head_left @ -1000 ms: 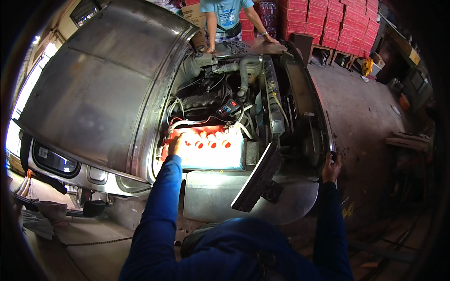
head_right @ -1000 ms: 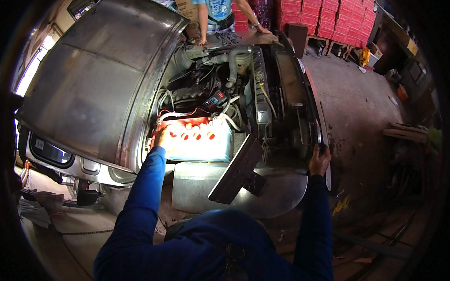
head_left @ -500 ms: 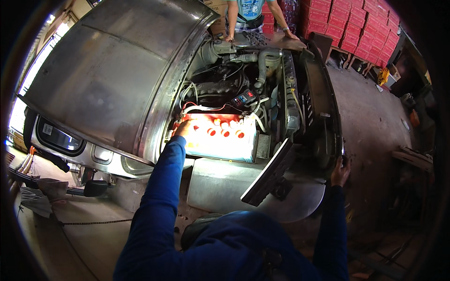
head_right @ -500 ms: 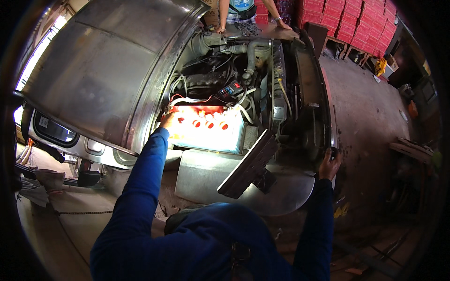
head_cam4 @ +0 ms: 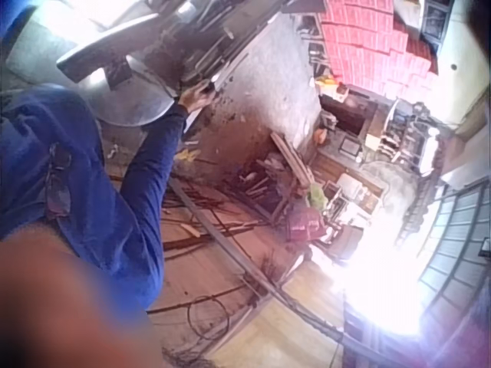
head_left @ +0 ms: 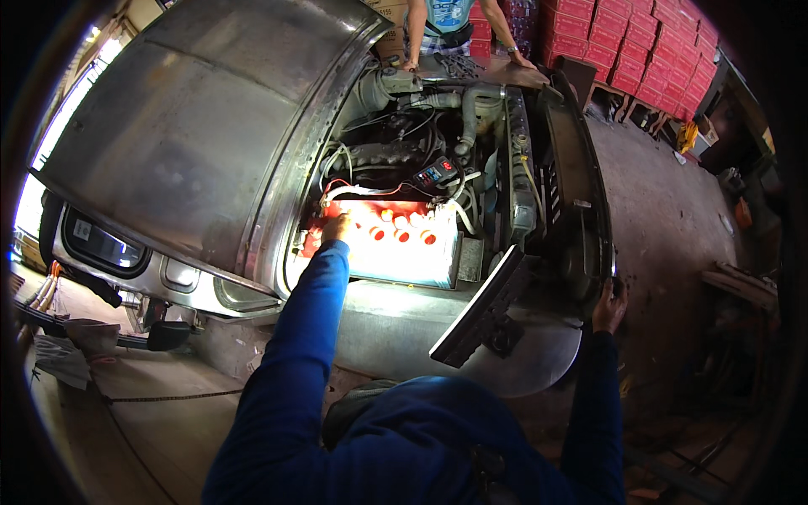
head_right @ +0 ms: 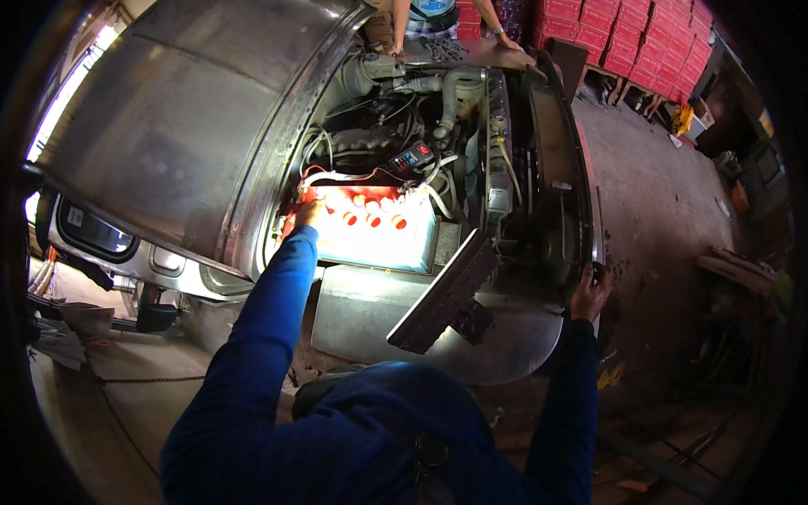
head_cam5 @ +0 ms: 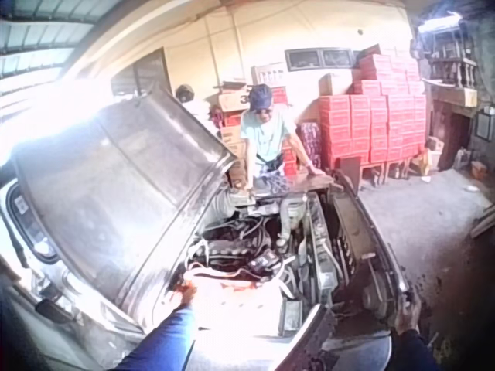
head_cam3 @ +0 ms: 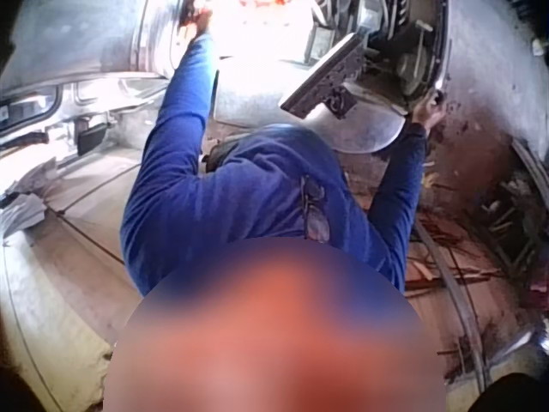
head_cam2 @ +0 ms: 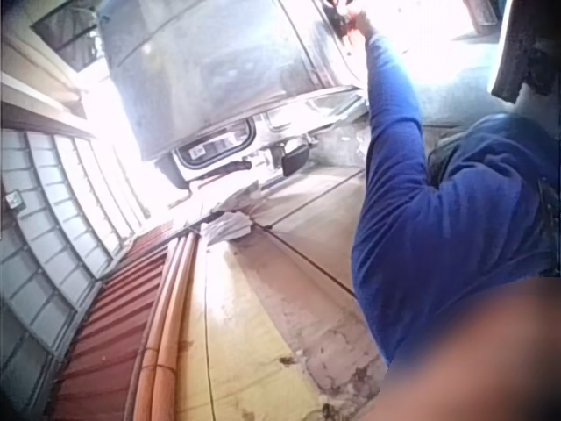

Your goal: The person works under the open hood of a car, using a portable light to illuminate the engine bay. They manipulate wires and components near the red valve cover, then use a wrench to tighten or loosen a bolt on the engine. Another person is visible in the background working on the engine as well.

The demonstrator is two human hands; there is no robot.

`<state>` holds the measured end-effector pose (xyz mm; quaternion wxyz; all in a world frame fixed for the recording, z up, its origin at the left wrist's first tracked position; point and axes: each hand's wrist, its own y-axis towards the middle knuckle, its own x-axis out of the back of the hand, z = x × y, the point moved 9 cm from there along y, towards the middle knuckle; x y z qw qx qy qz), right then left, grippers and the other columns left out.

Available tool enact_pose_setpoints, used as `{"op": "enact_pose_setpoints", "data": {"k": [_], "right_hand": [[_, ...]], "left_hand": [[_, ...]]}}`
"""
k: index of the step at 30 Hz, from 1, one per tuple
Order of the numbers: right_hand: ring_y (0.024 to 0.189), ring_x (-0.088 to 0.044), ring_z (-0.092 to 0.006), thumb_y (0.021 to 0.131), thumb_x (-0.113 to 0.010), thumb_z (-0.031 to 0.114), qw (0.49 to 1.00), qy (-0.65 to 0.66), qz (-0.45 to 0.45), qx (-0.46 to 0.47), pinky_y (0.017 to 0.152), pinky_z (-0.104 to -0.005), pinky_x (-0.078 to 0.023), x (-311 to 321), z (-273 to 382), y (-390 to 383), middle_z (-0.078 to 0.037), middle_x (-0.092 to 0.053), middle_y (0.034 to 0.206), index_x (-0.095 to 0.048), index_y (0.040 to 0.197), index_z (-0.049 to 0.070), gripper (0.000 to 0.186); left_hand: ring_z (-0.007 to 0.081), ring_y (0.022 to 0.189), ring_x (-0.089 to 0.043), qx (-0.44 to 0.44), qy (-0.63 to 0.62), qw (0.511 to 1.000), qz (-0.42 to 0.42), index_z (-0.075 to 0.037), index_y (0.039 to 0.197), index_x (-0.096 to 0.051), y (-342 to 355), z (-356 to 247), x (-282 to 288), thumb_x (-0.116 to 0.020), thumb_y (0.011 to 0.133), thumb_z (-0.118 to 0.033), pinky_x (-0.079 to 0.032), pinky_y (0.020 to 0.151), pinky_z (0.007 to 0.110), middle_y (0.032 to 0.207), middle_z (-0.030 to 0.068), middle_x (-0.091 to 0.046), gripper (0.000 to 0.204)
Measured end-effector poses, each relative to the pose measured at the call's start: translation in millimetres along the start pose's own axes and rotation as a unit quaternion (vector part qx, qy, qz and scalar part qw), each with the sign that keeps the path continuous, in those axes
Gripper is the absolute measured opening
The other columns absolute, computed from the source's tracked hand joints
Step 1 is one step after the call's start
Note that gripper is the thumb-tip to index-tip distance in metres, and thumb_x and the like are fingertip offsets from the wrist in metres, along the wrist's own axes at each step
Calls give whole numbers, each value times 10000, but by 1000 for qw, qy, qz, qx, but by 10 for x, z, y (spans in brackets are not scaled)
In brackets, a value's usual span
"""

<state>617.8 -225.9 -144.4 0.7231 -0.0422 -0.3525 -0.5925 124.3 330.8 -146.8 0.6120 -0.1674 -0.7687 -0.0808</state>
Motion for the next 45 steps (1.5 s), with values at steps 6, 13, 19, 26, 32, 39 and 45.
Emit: {"op": "enact_pose_setpoints", "data": {"k": [6,13,19,26,32,39,45], "right_hand": [[1000,-616,-395,1033,-570,374,998,-9,-51,41,909,-470,-467,43,52,-27,-216,-664,1053,-667,1120,-21,416],[1057,-603,-412,1031,-566,401,999,-27,-20,18,951,-474,-451,19,19,-8,-238,-657,1120,-660,1153,-36,463],[984,-616,-393,1029,-581,369,999,6,-46,22,898,-474,-462,52,77,-9,-204,-666,1027,-675,1089,-21,405],[1131,-600,-406,1036,-559,402,1000,1,5,-13,1000,-465,-439,-10,6,-3,-243,-662,1187,-649,1208,-50,491],[1041,-617,-387,1038,-572,367,999,-25,-41,8,943,-463,-456,26,7,-34,-196,-671,1090,-658,1148,-16,408],[1010,-636,-382,1037,-576,342,999,18,-5,26,911,-456,-475,-6,52,19,-199,-682,1047,-663,1122,-29,390],[1003,-637,-370,1033,-584,345,999,13,-27,26,916,-447,-474,25,76,-4,-209,-684,1068,-660,1138,-37,403]], "left_hand": [[219,845,-717,-179,-78,978,78,-70,1048,-726,-171,-88,80,-751,826,-160,-540,746,404,875,103,-749,240],[312,1016,-745,-65,-18,998,-9,-79,1088,-749,-96,94,140,-779,863,-385,-573,881,405,1061,178,-766,381],[361,1031,-731,-74,-28,996,29,-90,1114,-742,-24,-28,-40,-781,844,-487,-570,894,467,1079,214,-751,482],[359,1042,-726,-191,-85,977,38,-98,1147,-729,-241,-232,283,-786,835,-490,-567,900,466,1101,208,-748,504],[336,1064,-720,22,22,999,30,-110,1237,-686,-159,-48,77,-813,806,-489,-558,921,444,1132,173,-747,588],[338,1082,-712,-47,-13,999,-16,-112,1230,-680,15,185,-30,-769,835,-448,-553,928,454,1144,172,-739,526],[328,1173,-674,-252,61,965,-33,-114,1135,-702,30,-242,-119,-622,957,-301,-548,950,468,1241,174,-699,271]]}}
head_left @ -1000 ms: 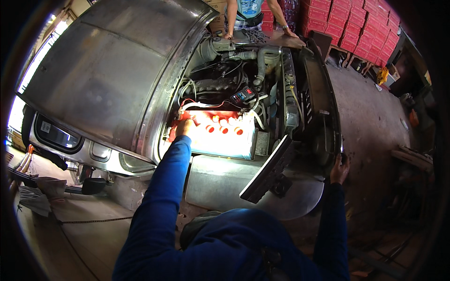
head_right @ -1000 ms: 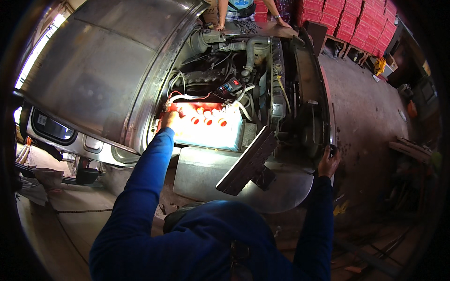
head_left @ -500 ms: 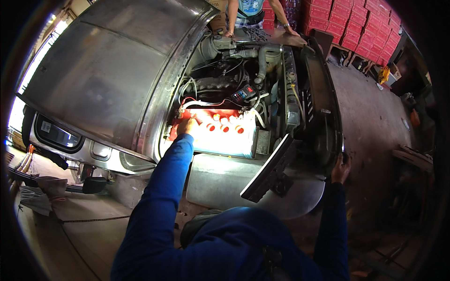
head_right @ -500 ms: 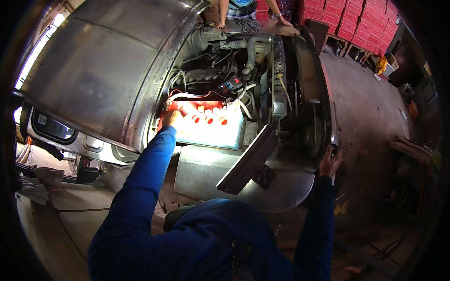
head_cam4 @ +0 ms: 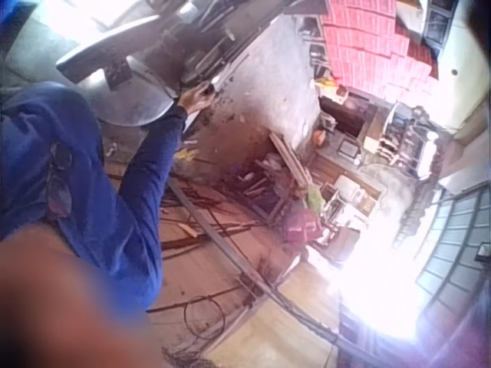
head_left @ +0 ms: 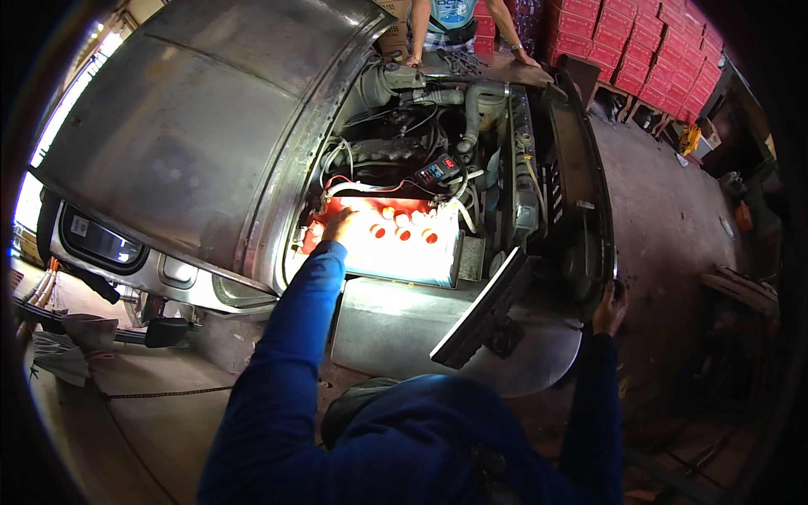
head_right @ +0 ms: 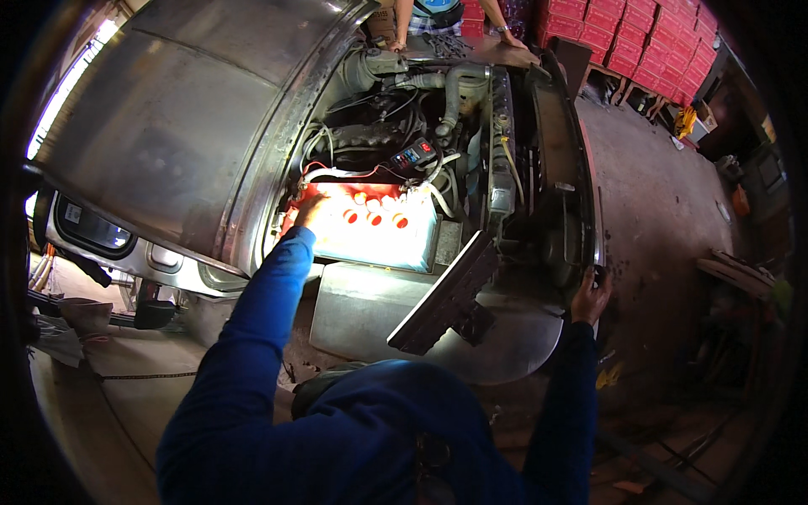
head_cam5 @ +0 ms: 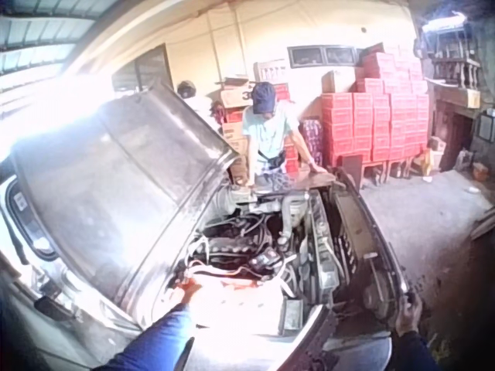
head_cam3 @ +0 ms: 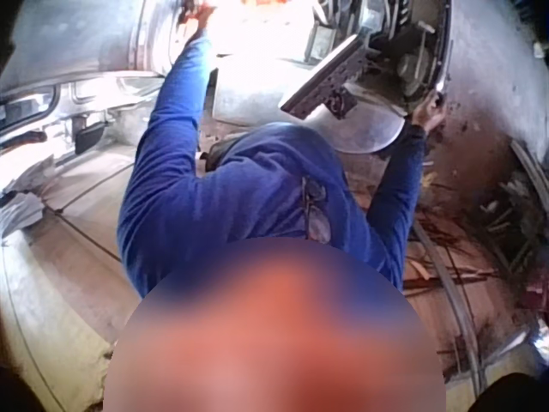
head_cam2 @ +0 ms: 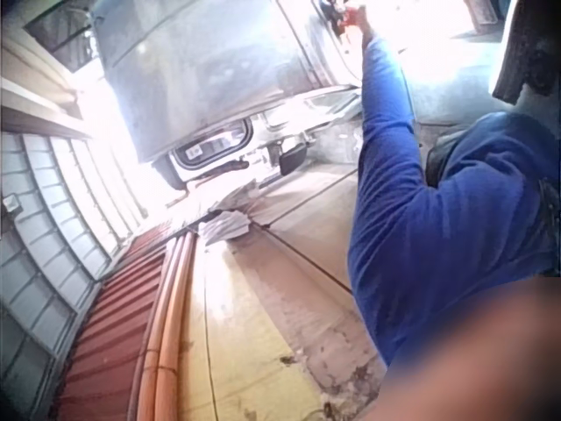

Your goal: The person works under the open hood of a car, using a portable light to illuminate the engine bay. They manipulate wires and components near the red valve cover, then use a wrench to tighten or loosen a bolt on the engine. Another person is visible in the background working on the engine as well.

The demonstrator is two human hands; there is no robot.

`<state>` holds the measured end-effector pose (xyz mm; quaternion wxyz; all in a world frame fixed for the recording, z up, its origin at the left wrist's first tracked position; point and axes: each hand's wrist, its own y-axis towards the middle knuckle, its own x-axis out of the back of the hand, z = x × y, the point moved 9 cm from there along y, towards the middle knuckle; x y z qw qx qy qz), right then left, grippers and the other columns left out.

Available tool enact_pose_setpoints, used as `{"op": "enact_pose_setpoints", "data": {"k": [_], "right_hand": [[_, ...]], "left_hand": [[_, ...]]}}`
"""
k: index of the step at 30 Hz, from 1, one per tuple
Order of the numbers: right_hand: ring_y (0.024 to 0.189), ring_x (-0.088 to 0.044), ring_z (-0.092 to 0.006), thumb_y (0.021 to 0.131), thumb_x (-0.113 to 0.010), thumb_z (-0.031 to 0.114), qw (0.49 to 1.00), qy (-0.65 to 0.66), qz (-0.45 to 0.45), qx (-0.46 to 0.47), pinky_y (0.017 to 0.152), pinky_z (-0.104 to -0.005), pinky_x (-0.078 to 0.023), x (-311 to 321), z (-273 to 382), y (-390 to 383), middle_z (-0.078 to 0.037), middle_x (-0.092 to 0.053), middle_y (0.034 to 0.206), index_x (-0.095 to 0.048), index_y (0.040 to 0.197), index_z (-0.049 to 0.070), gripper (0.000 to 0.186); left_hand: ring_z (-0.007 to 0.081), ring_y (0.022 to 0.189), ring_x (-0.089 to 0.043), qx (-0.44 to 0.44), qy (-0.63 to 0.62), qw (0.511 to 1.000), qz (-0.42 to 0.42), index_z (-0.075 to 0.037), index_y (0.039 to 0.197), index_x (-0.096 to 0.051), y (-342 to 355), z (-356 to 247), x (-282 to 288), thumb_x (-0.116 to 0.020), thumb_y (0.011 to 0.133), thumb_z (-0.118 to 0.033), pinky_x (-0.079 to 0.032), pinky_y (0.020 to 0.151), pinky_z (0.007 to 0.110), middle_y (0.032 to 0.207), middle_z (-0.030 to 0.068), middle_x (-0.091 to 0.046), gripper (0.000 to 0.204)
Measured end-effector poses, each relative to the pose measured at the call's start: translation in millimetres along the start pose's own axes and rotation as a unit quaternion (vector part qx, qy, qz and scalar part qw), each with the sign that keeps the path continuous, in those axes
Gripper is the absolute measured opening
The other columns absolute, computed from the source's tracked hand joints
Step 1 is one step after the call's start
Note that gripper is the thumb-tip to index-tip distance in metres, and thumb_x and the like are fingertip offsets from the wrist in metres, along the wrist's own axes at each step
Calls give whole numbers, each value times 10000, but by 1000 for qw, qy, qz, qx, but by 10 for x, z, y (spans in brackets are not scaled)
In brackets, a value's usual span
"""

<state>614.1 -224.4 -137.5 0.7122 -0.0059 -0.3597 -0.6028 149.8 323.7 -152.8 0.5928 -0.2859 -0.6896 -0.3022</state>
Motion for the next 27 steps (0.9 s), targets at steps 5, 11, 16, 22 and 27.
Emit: {"op": "enact_pose_setpoints", "data": {"k": [5,11,16,22,27], "right_hand": [[1002,-635,-373,1035,-576,344,999,37,16,-22,919,-444,-475,-52,-77,20,-219,-681,1079,-655,1143,-58,423],[999,-637,-374,1033,-576,366,999,36,23,-27,911,-439,-479,-49,-92,10,-223,-683,1089,-660,1137,-63,449],[1001,-639,-360,1034,-574,379,1000,2,4,-11,911,-436,-478,-15,-14,8,-218,-686,1096,-653,1154,-60,462],[1019,-636,-371,1035,-570,378,999,33,32,-22,927,-436,-476,-14,-34,3,-222,-685,1107,-646,1172,-63,468],[1022,-633,-380,1040,-560,388,1000,-18,-18,5,927,-441,-476,-6,-78,2,-224,-681,1120,-647,1175,-63,478]], "left_hand": [[319,983,-704,122,-195,970,-77,-60,1050,-729,-306,129,350,-677,926,-405,-553,878,448,1076,185,-745,370],[299,1008,-735,176,-144,973,36,-84,1055,-732,-247,74,253,-808,834,-409,-572,865,400,1057,165,-759,400],[304,1012,-740,92,-215,972,16,-98,1041,-741,-208,61,277,-821,825,-386,-573,872,406,1041,167,-764,368],[331,996,-720,243,-97,965,-21,-90,1006,-728,-312,344,-145,-753,862,-368,-565,857,467,1028,147,-762,314],[317,931,-721,46,-124,991,-14,-61,1031,-690,-309,105,196,-742,867,-222,-560,824,426,978,119,-748,235]]}}
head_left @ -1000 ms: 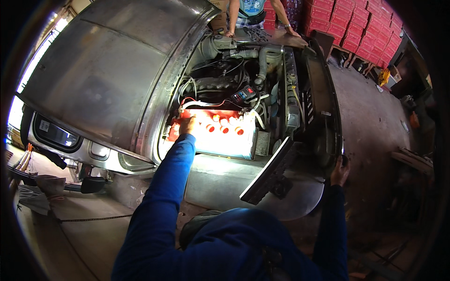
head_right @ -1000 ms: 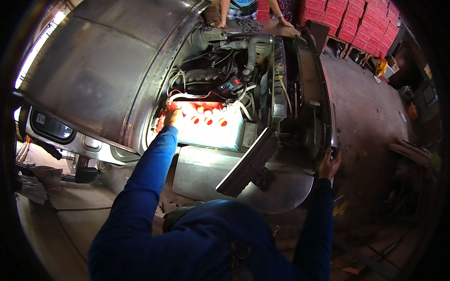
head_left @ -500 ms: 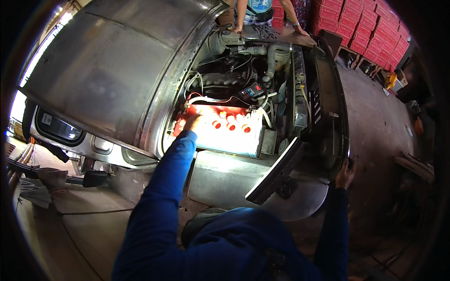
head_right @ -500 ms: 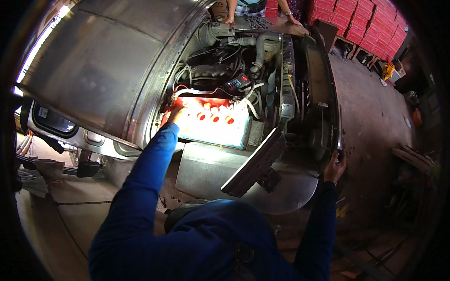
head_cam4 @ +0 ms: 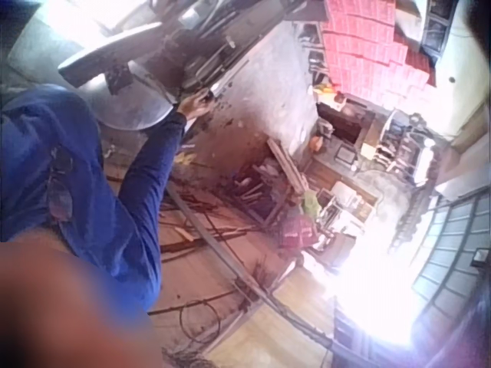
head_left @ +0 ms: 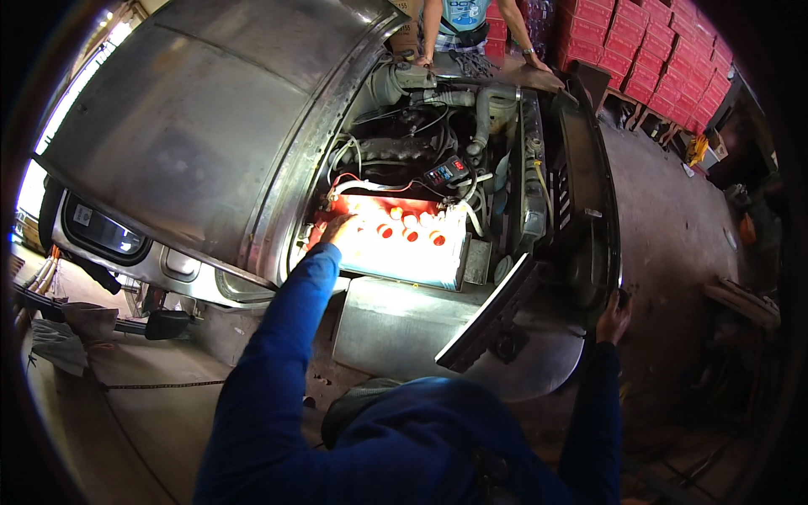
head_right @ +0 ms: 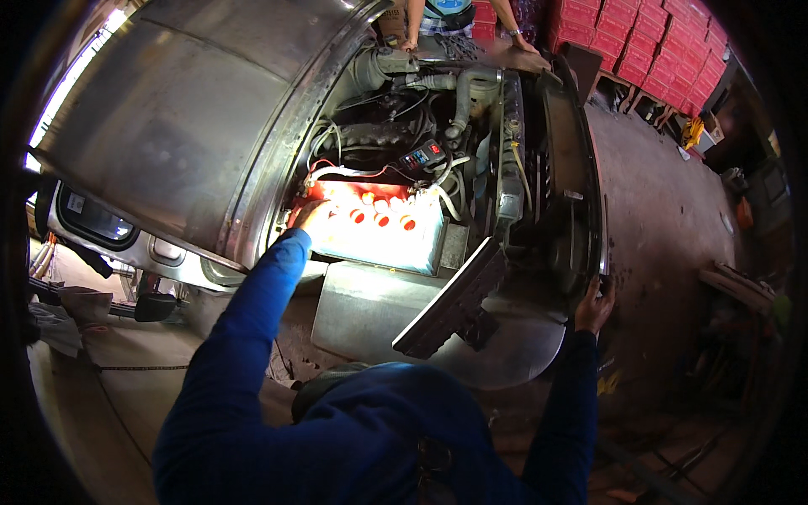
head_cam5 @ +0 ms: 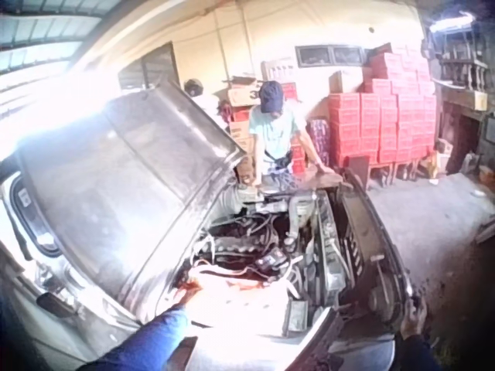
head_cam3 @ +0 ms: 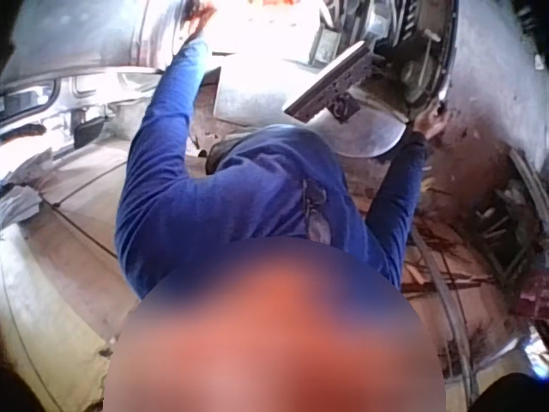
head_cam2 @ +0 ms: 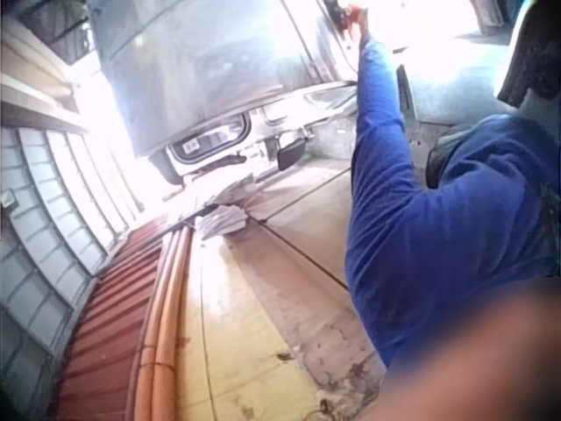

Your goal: The person works under the open hood of a car, using a portable light to illuminate the engine bay. They manipulate wires and components near the red valve cover, then use a wrench to tighten or loosen a bolt on the engine. Another person is visible in the background working on the engine as well.

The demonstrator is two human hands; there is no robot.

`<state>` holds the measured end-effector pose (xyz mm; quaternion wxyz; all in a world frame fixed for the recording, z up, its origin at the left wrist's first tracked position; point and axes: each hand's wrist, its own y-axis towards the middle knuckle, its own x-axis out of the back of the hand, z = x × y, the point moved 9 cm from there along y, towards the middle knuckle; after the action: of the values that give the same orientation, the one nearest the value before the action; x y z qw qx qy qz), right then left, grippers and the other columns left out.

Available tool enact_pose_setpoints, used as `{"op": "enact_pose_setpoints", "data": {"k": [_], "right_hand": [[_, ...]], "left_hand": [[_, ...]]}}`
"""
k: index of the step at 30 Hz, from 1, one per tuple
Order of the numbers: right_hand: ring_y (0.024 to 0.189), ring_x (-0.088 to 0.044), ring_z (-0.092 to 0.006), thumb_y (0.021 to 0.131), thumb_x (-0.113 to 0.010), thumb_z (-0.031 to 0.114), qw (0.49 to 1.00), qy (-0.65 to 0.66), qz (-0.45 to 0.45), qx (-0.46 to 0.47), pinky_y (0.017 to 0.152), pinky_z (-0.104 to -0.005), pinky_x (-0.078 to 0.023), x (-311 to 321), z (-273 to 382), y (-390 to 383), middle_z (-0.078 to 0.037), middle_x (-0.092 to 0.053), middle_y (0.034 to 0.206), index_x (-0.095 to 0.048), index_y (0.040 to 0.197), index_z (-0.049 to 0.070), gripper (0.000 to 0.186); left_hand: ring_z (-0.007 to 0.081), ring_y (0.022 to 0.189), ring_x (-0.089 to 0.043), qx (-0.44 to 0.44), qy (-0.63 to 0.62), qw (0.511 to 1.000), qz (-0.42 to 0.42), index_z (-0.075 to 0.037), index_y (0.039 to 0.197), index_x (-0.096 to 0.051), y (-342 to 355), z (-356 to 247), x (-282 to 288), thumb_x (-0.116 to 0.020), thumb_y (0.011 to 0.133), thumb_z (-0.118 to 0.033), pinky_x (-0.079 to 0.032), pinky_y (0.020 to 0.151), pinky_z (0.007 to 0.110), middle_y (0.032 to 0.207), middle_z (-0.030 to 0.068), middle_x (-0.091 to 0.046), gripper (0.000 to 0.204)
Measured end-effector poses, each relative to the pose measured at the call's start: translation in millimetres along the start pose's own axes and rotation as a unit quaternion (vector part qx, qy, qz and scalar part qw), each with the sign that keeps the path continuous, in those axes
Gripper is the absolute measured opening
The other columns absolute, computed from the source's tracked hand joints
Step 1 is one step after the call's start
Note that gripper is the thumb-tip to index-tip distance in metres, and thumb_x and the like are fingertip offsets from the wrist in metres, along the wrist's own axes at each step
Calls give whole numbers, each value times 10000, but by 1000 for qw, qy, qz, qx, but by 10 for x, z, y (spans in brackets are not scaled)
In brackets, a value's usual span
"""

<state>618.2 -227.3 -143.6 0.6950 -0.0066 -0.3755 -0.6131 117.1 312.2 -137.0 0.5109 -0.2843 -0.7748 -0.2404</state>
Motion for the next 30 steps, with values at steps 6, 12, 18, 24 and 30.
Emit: {"op": "enact_pose_setpoints", "data": {"k": [6,12,18,24,30], "right_hand": [[1044,-629,-386,1039,-563,403,1000,17,4,-19,946,-447,-474,-26,-121,-16,-232,-672,1139,-648,1186,-59,492],[1031,-632,-357,1037,-578,397,998,42,34,-22,932,-435,-476,-18,8,3,-202,-678,1112,-647,1167,-54,474],[1028,-632,-347,1041,-577,382,995,70,37,-54,933,-427,-474,-40,-32,-18,-203,-678,1109,-643,1174,-48,455],[1051,-630,-374,1036,-577,380,996,56,43,-45,957,-445,-466,-82,-142,14,-220,-677,1136,-643,1194,-44,457],[1111,-610,-415,1034,-569,398,998,39,32,-40,995,-464,-446,-73,-169,2,-247,-668,1179,-648,1209,-46,484]], "left_hand": [[325,1090,-675,7,132,982,137,-79,1126,-629,123,-528,263,-704,885,-220,-539,912,443,1130,128,-704,289],[350,1082,-674,-81,-3,995,61,-78,1303,-639,579,-980,46,-746,856,-166,-552,909,432,1203,178,-688,468],[243,815,-691,0,-52,997,58,-43,938,-662,619,-702,-254,-742,799,-116,-549,698,385,912,120,-710,176],[111,828,-599,100,-432,890,-104,-105,887,-535,361,29,-180,-839,705,37,-524,761,301,836,-16,-572,381],[224,881,-709,27,-411,900,-141,-96,949,-645,-31,11,-349,-826,792,-199,-570,780,385,899,82,-703,261]]}}
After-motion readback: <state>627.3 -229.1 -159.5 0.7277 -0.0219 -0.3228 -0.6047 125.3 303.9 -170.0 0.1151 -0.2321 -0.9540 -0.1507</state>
